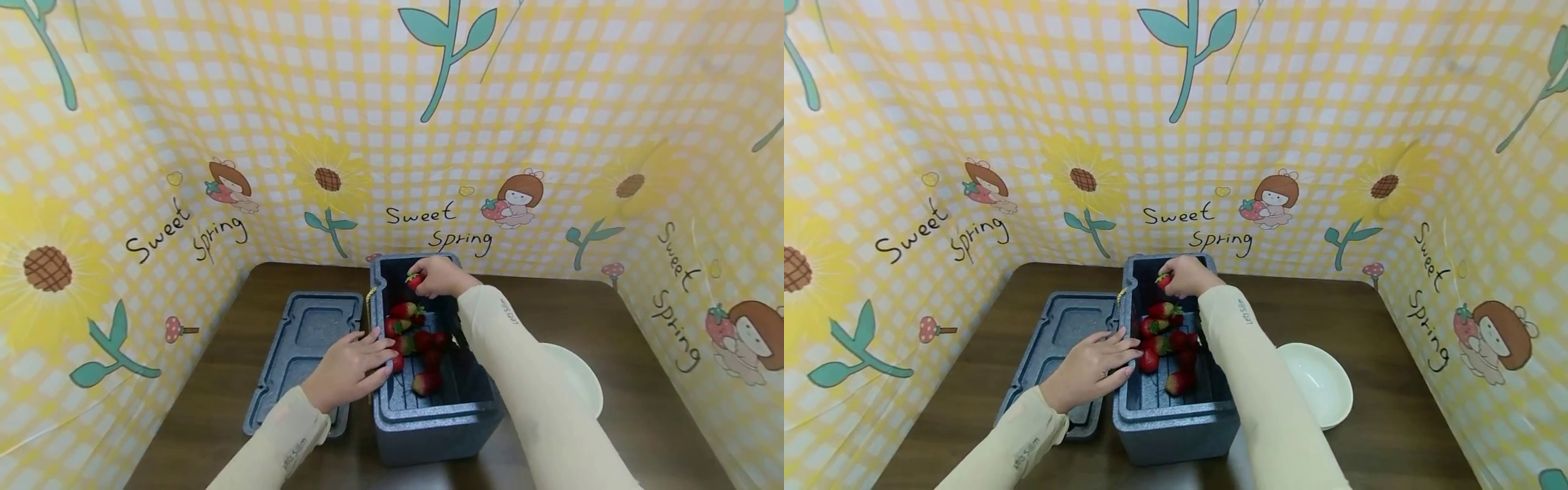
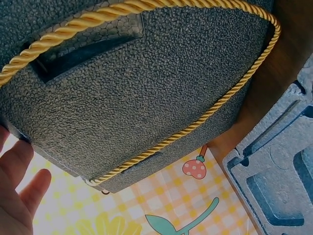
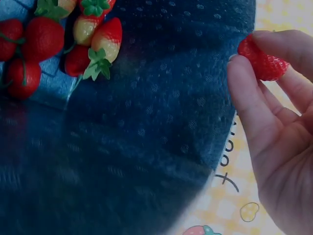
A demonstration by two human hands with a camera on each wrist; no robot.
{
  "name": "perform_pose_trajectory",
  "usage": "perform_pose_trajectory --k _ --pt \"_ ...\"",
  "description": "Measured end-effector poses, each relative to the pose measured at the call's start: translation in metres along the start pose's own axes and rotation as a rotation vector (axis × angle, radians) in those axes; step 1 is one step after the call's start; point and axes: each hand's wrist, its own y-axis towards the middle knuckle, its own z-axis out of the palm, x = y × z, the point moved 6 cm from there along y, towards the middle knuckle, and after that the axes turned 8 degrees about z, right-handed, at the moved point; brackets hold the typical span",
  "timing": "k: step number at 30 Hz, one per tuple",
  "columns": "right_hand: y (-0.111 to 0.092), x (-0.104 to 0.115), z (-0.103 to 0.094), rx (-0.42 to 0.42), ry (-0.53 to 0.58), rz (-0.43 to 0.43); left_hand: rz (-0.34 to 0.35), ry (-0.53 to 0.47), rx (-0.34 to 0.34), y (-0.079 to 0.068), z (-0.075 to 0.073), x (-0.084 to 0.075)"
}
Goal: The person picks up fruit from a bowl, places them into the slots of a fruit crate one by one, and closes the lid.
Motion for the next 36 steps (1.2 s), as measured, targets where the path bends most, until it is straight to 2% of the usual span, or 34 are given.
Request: perform_pose_trajectory --k 5,9,14,20,29,32,36 --pt "0.005 -0.004 0.008 -0.005 -0.015 0.019 -0.037 -0.040 0.002 0.001 0.004 0.002" --pt "0.010 -0.005 0.020 0.005 -0.035 0.032 -0.031 -0.036 -0.006 -0.001 0.002 0.002" --pt "0.019 -0.014 0.034 -0.061 -0.099 0.050 -0.008 -0.023 -0.045 -0.002 -0.001 0.002" --pt "0.028 -0.028 0.046 -0.103 -0.096 0.122 -0.011 -0.018 -0.026 -0.001 -0.001 0.001" --pt "0.029 -0.034 0.048 -0.076 -0.056 0.174 -0.041 -0.020 -0.001 0.001 -0.001 0.001" --pt "0.031 -0.036 0.050 -0.062 -0.065 0.172 -0.040 -0.018 0.002 0.001 0.000 0.000" --pt "0.031 -0.035 0.051 -0.089 -0.069 0.145 -0.046 -0.033 -0.008 0.001 0.003 -0.001"
